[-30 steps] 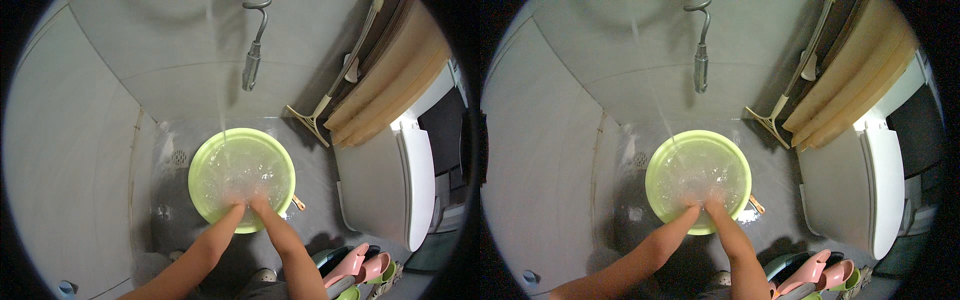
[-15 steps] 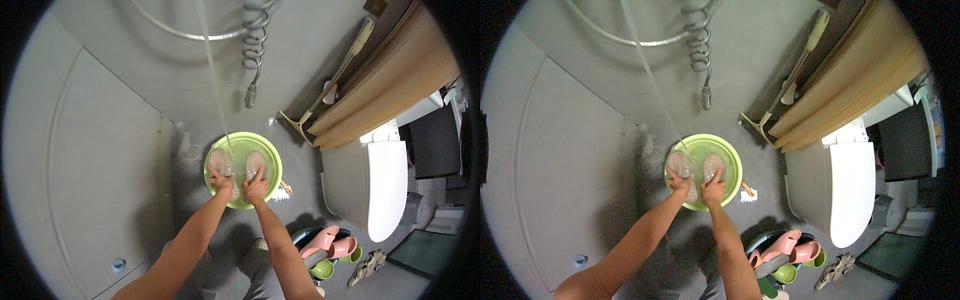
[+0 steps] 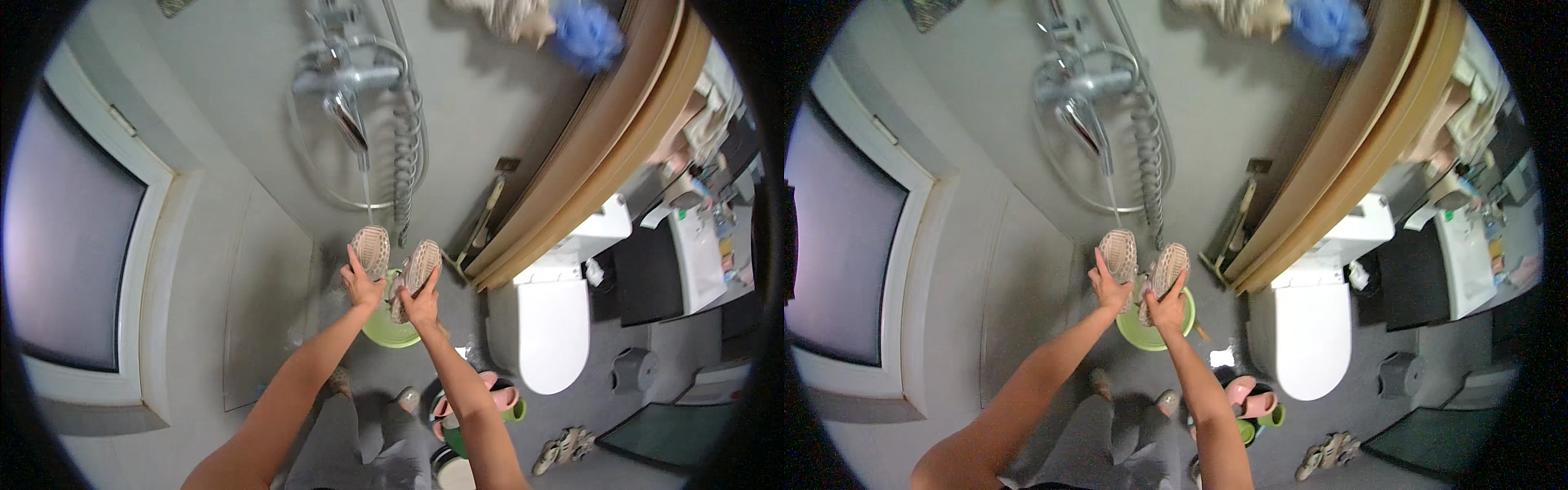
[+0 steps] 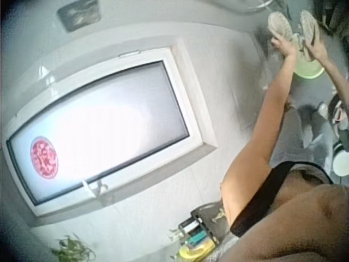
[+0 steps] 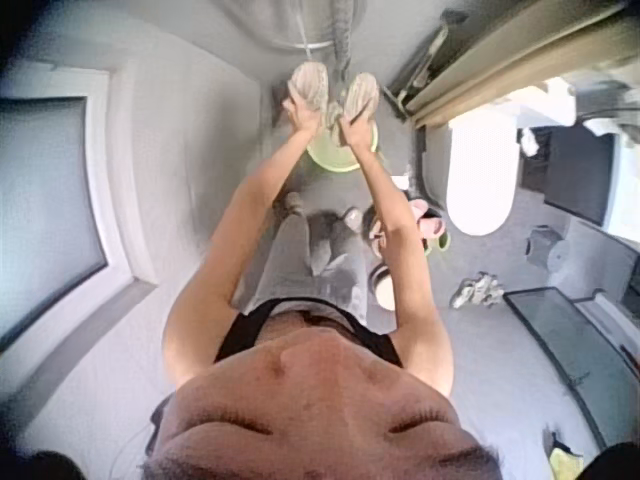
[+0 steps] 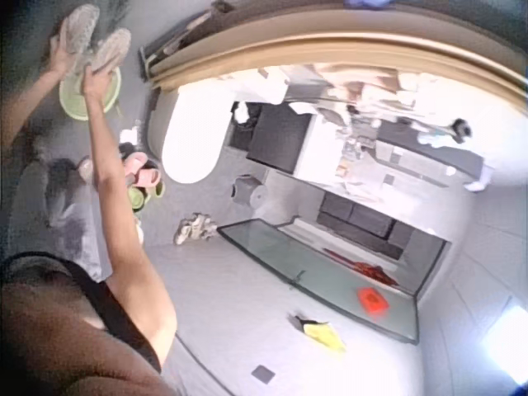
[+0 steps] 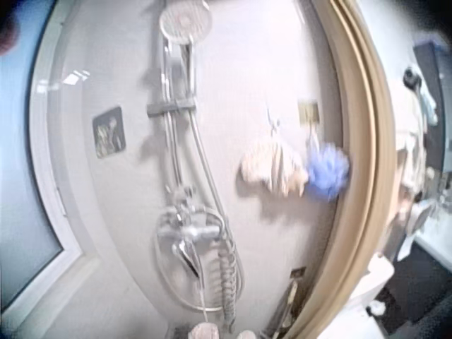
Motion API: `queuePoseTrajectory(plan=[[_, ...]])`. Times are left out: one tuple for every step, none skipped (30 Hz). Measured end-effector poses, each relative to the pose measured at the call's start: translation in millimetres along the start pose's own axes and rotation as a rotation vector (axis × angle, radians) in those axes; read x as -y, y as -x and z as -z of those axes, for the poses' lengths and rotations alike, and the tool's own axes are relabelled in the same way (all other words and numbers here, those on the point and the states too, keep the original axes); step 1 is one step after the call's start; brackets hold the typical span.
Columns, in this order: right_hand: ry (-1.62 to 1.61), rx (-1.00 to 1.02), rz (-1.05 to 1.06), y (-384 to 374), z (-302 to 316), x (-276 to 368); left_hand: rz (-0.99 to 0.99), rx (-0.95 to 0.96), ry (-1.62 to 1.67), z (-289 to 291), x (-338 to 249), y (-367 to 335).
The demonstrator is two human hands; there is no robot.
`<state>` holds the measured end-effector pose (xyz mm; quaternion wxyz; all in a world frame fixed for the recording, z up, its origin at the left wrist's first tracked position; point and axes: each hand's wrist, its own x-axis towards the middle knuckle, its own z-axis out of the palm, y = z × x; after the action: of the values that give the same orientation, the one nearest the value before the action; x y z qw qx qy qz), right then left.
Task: The person washes sandals and insoles in a basin under the faucet, empties the water into the toilet, squeegees the bathroom floor, and organizes the washed sandals and slippers in a row against the wall.
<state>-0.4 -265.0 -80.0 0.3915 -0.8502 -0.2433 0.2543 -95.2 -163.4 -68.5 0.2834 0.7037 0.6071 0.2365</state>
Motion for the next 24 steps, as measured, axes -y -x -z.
queuePoseTrajectory(plan=[[0.008,-0.013,0.026,3,19,16,0.002,0.023,0.003,14,-25,-4],[-0.052,-0.030,0.081,4,31,31,-0.007,0.003,0.024,25,-41,-10],[-0.111,-0.046,0.133,4,42,46,0.011,0.025,0.019,34,-55,-17],[-0.140,-0.070,0.173,9,51,56,0.036,0.058,0.008,43,-63,-19],[-0.133,-0.073,0.183,9,60,66,0.035,0.054,0.020,48,-72,-24],[-0.137,-0.058,0.175,6,68,76,0.036,0.054,0.017,53,-81,-32],[-0.140,-0.040,0.165,4,74,82,0.039,0.055,0.013,56,-90,-39],[-0.133,-0.041,0.166,4,79,84,0.076,0.061,-0.006,60,-98,-44],[-0.127,-0.052,0.167,5,82,85,0.079,0.065,-0.002,61,-100,-46],[-0.126,-0.064,0.171,3,81,88,0.126,0.088,-0.025,61,-99,-55],[-0.126,-0.075,0.172,1,80,91,0.172,0.112,-0.051,61,-97,-65],[-0.121,-0.046,0.123,-1,79,92,0.174,0.115,-0.051,60,-92,-73],[-0.116,-0.055,0.110,-7,77,88,0.172,0.131,-0.051,55,-89,-78],[-0.220,-0.026,0.076,-13,73,81,0.169,0.150,-0.050,51,-88,-81],[-0.325,0.001,0.042,-19,69,74,0.164,0.170,-0.051,47,-86,-85],[-0.367,0.012,0.031,-25,67,73,0.098,0.141,-0.023,46,-84,-90],[-0.364,0.002,0.019,-30,63,71,0.032,0.112,0.006,43,-82,-96],[-0.397,-0.002,-0.013,-33,59,69,0.028,0.129,0.005,42,-78,-98],[-0.432,-0.004,-0.045,-36,55,72,-0.068,0.122,0.029,43,-73,-99],[-0.432,-0.013,-0.057,-40,53,72,-0.166,0.116,0.055,43,-71,-103],[-0.510,-0.005,-0.078,-43,55,71,-0.170,0.131,0.052,39,-73,-108],[-0.590,0.010,-0.100,-42,55,76,-0.208,0.142,0.089,37,-71,-112],[-0.646,0.047,-0.152,-40,57,88,-0.246,0.151,0.128,35,-68,-118],[-0.704,0.108,-0.208,-37,57,98,-0.246,0.158,0.119,36,-62,-125]])
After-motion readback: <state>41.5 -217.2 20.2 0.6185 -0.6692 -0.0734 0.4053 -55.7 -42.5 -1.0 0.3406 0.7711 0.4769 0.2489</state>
